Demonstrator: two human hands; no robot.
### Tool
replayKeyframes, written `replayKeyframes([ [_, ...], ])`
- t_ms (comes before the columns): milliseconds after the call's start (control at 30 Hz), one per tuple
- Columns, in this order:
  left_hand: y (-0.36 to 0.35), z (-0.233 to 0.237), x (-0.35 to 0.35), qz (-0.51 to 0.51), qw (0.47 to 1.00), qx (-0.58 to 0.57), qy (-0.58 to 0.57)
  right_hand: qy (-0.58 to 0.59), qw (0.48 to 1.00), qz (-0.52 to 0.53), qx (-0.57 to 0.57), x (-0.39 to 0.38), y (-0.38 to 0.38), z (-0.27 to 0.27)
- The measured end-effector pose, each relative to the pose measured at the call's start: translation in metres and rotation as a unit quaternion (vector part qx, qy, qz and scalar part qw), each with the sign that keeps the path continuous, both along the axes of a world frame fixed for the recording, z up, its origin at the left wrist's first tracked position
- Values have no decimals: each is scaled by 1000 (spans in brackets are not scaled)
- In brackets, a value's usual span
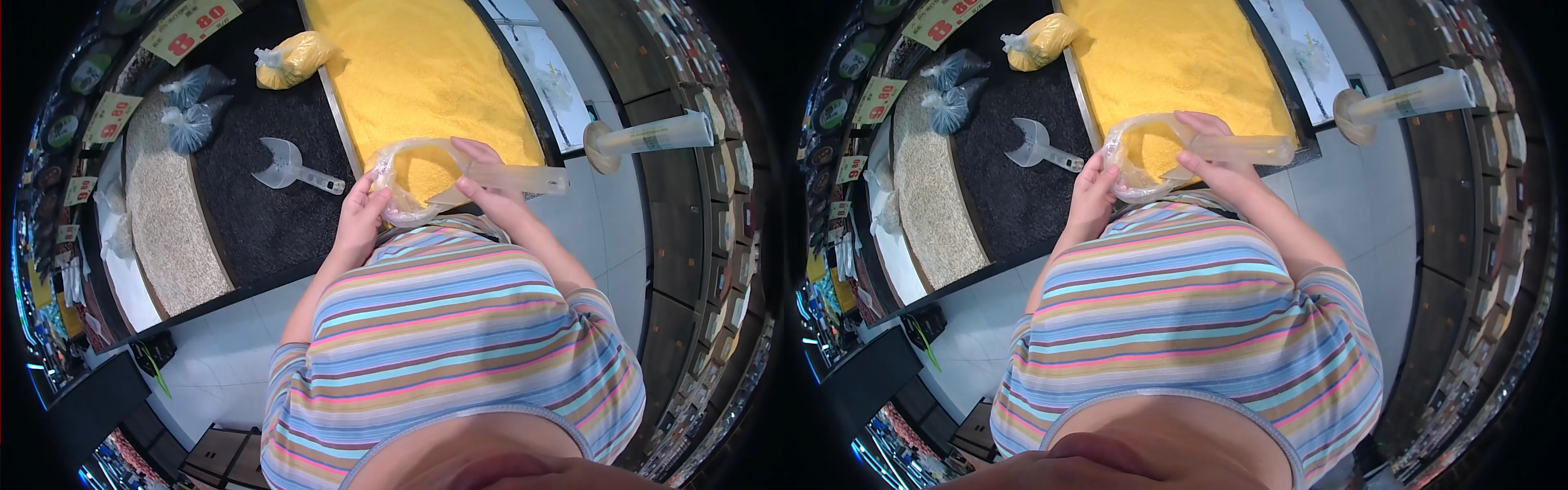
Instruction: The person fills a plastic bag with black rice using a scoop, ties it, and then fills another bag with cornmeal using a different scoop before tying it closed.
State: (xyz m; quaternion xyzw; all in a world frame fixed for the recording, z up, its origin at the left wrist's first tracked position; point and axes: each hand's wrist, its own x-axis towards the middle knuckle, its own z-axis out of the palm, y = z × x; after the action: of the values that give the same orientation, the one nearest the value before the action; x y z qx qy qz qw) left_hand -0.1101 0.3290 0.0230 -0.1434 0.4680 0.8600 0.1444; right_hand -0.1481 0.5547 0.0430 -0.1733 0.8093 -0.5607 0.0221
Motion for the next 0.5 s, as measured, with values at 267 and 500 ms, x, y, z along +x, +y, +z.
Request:
replayKeyframes([
  [267,-9,-8,-3,9,1000,-11,11,110,965,159,178,-16,-42,21],
  [500,-15,-10,-7,7,1000,12,-14,98,979,148,98,-42,-6,54],
])
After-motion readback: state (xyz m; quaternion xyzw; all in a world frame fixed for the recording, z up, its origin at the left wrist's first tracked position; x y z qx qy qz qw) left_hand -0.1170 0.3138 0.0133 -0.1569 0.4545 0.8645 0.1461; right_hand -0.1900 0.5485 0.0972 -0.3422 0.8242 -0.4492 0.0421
